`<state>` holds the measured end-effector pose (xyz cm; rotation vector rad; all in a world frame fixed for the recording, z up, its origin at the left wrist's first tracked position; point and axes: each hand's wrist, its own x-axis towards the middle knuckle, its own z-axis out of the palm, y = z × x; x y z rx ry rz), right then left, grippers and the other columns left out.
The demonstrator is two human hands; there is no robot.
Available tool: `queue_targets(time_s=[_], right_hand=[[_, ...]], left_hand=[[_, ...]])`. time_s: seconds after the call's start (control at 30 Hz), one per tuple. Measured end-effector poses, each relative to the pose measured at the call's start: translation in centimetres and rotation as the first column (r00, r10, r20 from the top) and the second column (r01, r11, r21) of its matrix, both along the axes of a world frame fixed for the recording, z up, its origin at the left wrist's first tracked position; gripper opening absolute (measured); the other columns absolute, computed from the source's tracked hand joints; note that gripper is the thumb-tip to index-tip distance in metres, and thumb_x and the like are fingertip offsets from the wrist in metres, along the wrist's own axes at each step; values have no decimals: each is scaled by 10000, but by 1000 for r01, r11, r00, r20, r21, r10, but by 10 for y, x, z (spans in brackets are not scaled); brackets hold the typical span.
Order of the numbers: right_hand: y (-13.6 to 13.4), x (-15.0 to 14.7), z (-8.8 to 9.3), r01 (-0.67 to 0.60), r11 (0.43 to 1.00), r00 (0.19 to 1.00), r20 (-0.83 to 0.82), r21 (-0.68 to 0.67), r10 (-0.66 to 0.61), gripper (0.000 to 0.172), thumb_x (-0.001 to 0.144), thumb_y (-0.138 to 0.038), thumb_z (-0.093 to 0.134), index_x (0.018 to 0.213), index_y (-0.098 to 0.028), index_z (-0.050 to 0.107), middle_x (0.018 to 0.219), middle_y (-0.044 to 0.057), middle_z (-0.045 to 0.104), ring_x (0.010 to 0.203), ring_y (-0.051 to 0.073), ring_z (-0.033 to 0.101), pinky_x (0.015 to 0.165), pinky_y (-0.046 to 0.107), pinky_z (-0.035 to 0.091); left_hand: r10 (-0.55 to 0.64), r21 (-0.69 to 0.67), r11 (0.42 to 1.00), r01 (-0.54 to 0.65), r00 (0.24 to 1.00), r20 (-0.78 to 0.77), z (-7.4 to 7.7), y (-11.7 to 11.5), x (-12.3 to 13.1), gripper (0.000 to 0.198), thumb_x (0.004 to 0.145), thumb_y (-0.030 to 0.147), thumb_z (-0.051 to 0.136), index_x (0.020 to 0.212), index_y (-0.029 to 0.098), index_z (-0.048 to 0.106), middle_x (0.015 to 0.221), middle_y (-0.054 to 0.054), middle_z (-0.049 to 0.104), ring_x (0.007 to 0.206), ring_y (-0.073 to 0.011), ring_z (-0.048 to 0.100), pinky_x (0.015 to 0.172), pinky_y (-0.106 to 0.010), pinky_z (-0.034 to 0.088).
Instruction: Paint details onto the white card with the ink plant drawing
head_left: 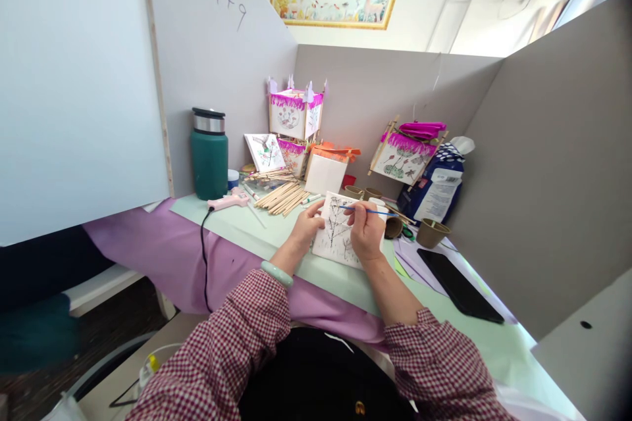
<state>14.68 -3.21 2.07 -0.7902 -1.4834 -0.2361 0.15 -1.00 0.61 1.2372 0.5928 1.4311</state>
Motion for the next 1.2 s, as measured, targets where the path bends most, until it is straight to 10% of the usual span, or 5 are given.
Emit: queue_targets(time_s=[1.2], right_hand=[[2,0,0,16,1000,1000,-20,7,-15,292,1030,-401,382,889,-212,555,685,-6,674,495,113,563,585,264,467]], left_hand=[[10,2,1000,-10,1000,-3,-1,0,0,759,504,70,518,1238,169,686,851,-16,665,720,-149,544,617,-219,429]])
